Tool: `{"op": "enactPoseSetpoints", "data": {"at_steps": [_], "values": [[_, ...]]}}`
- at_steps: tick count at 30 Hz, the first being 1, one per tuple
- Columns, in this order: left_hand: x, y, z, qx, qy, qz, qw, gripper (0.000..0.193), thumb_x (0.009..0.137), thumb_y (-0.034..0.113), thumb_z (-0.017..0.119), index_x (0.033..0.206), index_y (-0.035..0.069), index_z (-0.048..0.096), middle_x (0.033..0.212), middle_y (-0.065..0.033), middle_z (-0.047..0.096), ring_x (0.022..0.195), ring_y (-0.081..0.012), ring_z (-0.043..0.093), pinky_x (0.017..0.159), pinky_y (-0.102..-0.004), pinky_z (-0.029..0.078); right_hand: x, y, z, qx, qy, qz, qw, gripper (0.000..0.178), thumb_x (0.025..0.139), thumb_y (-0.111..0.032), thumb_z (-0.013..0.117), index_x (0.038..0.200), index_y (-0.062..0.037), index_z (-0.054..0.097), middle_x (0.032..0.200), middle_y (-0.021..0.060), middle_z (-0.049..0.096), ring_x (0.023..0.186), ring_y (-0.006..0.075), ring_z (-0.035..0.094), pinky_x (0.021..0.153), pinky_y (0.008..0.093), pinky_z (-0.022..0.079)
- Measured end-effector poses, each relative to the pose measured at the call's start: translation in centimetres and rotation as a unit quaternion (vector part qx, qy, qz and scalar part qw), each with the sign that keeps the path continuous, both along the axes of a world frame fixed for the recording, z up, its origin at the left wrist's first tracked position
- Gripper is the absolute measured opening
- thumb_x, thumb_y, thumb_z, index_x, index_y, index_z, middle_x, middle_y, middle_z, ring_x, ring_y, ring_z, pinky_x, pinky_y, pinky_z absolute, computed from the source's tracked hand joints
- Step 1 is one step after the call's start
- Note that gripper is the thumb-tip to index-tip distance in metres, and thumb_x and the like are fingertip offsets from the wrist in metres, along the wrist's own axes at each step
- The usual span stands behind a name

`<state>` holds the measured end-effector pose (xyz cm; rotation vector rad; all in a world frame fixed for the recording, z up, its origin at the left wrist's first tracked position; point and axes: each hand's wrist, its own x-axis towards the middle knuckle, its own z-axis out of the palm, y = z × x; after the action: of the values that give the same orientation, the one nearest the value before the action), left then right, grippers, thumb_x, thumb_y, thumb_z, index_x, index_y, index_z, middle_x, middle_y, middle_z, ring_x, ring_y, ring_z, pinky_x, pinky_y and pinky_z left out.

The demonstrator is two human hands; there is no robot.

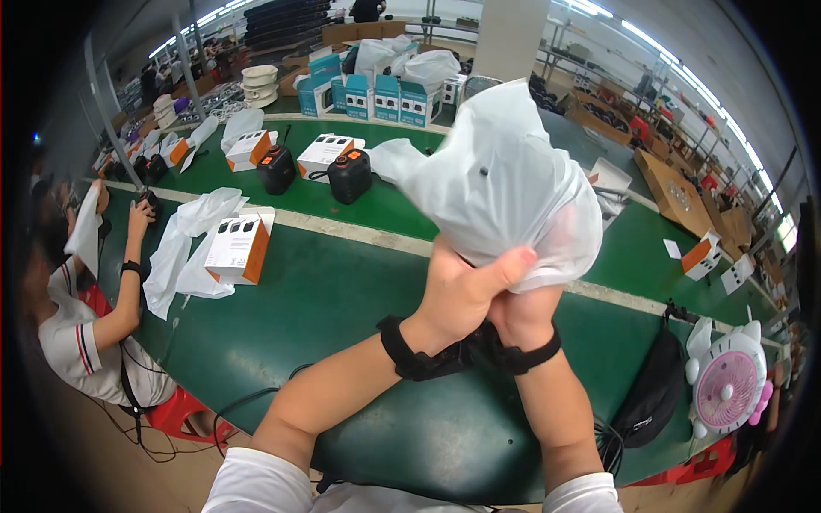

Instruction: Packaging electronic components into protective bags and boxes on a manufacturing line.

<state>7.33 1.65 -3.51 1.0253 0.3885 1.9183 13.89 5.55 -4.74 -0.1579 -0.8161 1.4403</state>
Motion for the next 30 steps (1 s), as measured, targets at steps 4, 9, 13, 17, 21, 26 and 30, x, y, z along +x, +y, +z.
{"op": "enactPoseSetpoints", "data": {"at_steps": [4, 9, 13, 17, 21, 26, 30], "values": [[-0.4, 0.9, -2.0, 0.104, -0.012, 0.063, 0.992, 0.062, 0.082, 0.034, 0.072, 0.126, -0.002, 0.046, 0.122, -0.0083, 0.054, 0.113, -0.0186, 0.051, 0.099, -0.0357, 0.04, 1.5, 1.1, -2.2, 0.217, -0.167, -0.196, 0.942, 0.042, 0.087, -0.013, 0.061, 0.124, 0.0016, 0.049, 0.121, 0.0114, 0.055, 0.108, 0.0179, 0.054, 0.095, 0.0319, 0.042], [-0.6, -0.6, -0.9, -0.047, 0.017, 0.111, 0.993, 0.067, 0.09, 0.049, 0.053, 0.135, 0.002, 0.039, 0.134, -0.0134, 0.048, 0.121, -0.0275, 0.05, 0.105, -0.0415, 0.038, -1.4, 0.2, 0.2, 0.326, -0.199, -0.282, 0.88, 0.061, 0.077, -0.02, 0.072, 0.126, 0.0052, 0.044, 0.129, 0.0189, 0.046, 0.115, 0.0266, 0.049, 0.098, 0.0367, 0.039], [-4.3, -0.1, 0.4, -0.009, -0.033, -0.018, 0.999, 0.061, 0.092, 0.045, 0.052, 0.132, 0.001, 0.042, 0.132, -0.0163, 0.05, 0.119, -0.0254, 0.051, 0.103, -0.0381, 0.04, -1.9, 2.0, 0.6, 0.329, -0.112, -0.179, 0.92, 0.068, 0.085, -0.026, 0.062, 0.134, 0.0092, 0.032, 0.122, 0.0245, 0.046, 0.112, 0.0337, 0.049, 0.094, 0.0386, 0.04], [-4.1, 3.2, 3.9, 0.06, -0.026, -0.028, 0.997, 0.052, 0.092, 0.036, 0.056, 0.129, 0.001, 0.045, 0.124, -0.0142, 0.056, 0.113, -0.0239, 0.055, 0.099, -0.0368, 0.043, 3.7, 3.2, 5.5, 0.122, 0.05, -0.055, 0.99, 0.085, 0.087, -0.032, 0.064, 0.144, 0.0044, 0.012, 0.135, 0.0185, 0.035, 0.109, 0.0211, 0.05, 0.09, 0.032, 0.044], [1.7, 9.1, 3.6, 0.015, 0.182, 0.037, 0.983, 0.049, 0.085, 0.021, 0.066, 0.125, -0.001, 0.046, 0.118, -0.0071, 0.056, 0.106, -0.0186, 0.054, 0.093, -0.0332, 0.043, 5.5, 6.8, 5.0, 0.17, -0.008, -0.028, 0.985, 0.05, 0.078, -0.009, 0.072, 0.121, 0.002, 0.048, 0.109, 0.0067, 0.06, 0.098, 0.0145, 0.057, 0.085, 0.0284, 0.047], [-0.2, 23.3, 0.8, -0.033, 0.459, -0.112, 0.881, 0.048, 0.09, 0.027, 0.059, 0.125, -0.003, 0.048, 0.123, -0.014, 0.055, 0.112, -0.0186, 0.052, 0.095, -0.0308, 0.041, 13.9, 12.2, 4.3, 0.119, 0.016, -0.234, 0.965, 0.032, 0.082, -0.008, 0.069, 0.111, 0.0014, 0.057, 0.101, 0.0049, 0.063, 0.09, 0.0125, 0.06, 0.082, 0.0273, 0.048], [-9.4, 36.7, -3.5, -0.035, 0.763, 0.17, 0.622, 0.048, 0.093, 0.027, 0.054, 0.13, -0.003, 0.047, 0.134, -0.0175, 0.049, 0.123, -0.0267, 0.047, 0.105, -0.0339, 0.033, 14.8, 11.5, 6.6, 0.164, 0.069, -0.269, 0.947, 0.04, 0.079, -0.002, 0.068, 0.115, 0.0017, 0.052, 0.107, 0.0058, 0.06, 0.097, 0.0131, 0.057, 0.088, 0.0279, 0.045]]}}
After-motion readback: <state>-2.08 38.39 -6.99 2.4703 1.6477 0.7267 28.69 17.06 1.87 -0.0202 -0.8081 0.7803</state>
